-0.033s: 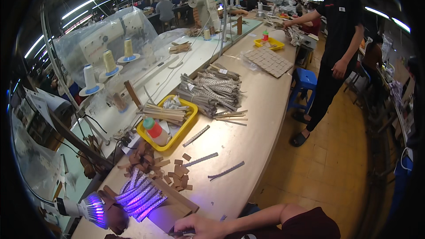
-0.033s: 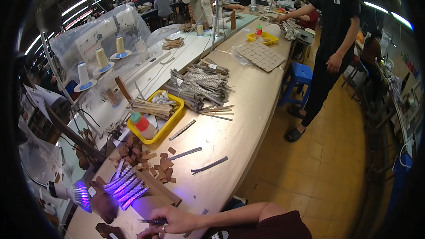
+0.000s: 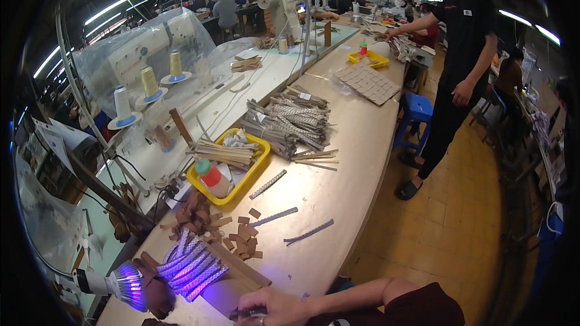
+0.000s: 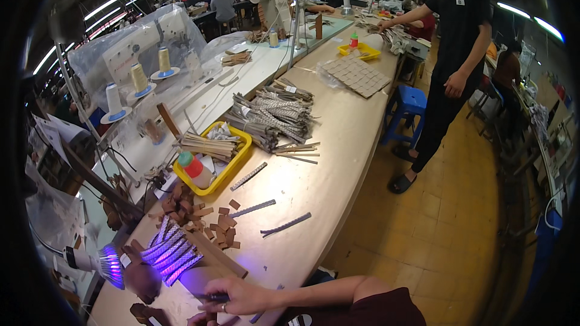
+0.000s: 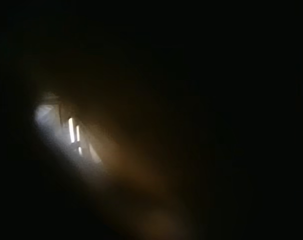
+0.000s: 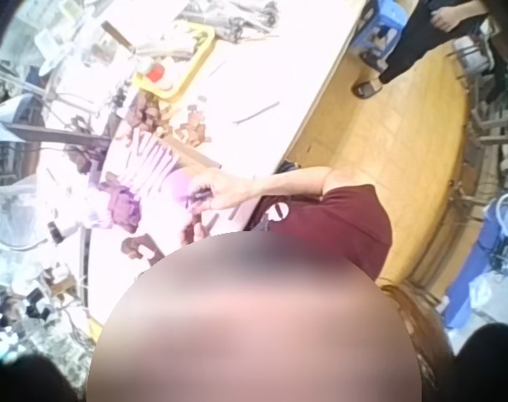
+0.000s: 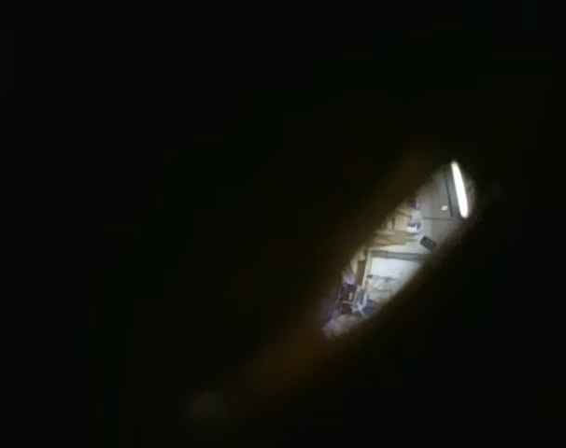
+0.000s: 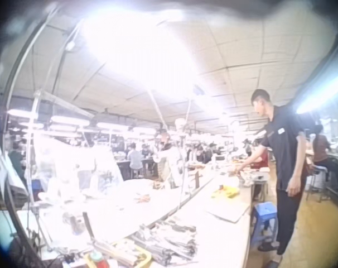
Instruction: The person repeatedly picks up small brown cardboard pieces and silver braided strips, then uses pliers to attach the cardboard to the braided strips. The person works at a table with a UV lamp, stacking the finished pieces. Another person is visible working at a nearby station.
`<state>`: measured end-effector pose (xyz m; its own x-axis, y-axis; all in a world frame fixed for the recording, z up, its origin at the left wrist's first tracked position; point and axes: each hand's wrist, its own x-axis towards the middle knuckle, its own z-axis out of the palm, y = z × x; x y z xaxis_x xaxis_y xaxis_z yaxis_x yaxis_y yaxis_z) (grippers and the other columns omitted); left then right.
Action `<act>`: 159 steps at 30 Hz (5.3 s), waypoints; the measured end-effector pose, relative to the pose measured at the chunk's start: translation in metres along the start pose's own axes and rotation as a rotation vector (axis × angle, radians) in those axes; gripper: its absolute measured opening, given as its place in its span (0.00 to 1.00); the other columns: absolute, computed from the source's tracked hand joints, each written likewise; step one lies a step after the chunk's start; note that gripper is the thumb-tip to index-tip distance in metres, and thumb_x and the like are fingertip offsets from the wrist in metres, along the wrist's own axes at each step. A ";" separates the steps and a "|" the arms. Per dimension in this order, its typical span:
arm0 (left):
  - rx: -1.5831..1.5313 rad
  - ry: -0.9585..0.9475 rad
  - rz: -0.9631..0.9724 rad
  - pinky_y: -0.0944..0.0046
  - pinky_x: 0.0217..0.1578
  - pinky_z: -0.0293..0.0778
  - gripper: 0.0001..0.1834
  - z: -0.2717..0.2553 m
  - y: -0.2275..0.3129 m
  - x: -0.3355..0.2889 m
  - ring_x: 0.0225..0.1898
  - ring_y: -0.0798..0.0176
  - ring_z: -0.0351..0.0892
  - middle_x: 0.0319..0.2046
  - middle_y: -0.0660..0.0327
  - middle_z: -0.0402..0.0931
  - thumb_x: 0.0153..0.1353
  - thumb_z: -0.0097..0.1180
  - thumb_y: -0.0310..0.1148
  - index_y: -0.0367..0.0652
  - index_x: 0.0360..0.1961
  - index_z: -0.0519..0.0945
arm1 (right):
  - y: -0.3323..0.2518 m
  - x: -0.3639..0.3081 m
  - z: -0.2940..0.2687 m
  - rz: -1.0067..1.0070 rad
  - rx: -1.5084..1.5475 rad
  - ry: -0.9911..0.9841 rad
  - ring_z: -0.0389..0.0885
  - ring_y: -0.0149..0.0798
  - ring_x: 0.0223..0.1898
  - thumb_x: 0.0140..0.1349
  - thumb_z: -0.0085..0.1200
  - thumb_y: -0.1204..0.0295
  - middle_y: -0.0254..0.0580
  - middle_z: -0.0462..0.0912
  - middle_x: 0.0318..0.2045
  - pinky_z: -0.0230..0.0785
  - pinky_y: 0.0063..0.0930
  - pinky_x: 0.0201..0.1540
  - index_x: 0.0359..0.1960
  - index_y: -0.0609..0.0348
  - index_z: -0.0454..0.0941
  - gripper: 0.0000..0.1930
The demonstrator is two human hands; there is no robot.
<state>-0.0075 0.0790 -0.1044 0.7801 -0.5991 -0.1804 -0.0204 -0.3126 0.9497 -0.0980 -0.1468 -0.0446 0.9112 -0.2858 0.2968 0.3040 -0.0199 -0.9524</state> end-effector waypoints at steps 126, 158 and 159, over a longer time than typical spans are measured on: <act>0.815 -0.373 0.446 0.44 0.67 0.51 0.33 0.162 0.008 0.026 0.69 0.40 0.51 0.67 0.41 0.53 0.63 0.53 0.46 0.35 0.63 0.65 | 0.043 -0.070 -0.076 0.616 -0.891 0.367 0.80 0.49 0.32 0.57 0.62 0.67 0.44 0.77 0.33 0.70 0.38 0.33 0.37 0.59 0.80 0.11; 0.929 -0.355 0.452 0.42 0.65 0.54 0.35 0.171 0.008 0.023 0.67 0.36 0.54 0.67 0.37 0.53 0.59 0.56 0.51 0.40 0.62 0.68 | 0.024 -0.049 -0.062 0.732 -1.224 0.083 0.79 0.54 0.31 0.57 0.59 0.69 0.45 0.74 0.42 0.71 0.44 0.33 0.37 0.61 0.77 0.10; 0.935 -0.358 0.455 0.42 0.65 0.54 0.35 0.171 0.007 0.023 0.67 0.36 0.54 0.67 0.37 0.53 0.59 0.56 0.51 0.40 0.62 0.68 | 0.024 -0.050 -0.061 0.745 -1.122 0.081 0.79 0.54 0.31 0.57 0.58 0.69 0.46 0.73 0.42 0.71 0.43 0.33 0.37 0.61 0.76 0.10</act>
<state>-0.0965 -0.0633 -0.1454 0.3559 -0.9319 -0.0697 -0.8439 -0.3525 0.4044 -0.1529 -0.1920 -0.0866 0.7280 -0.6261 -0.2792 -0.6769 -0.5919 -0.4376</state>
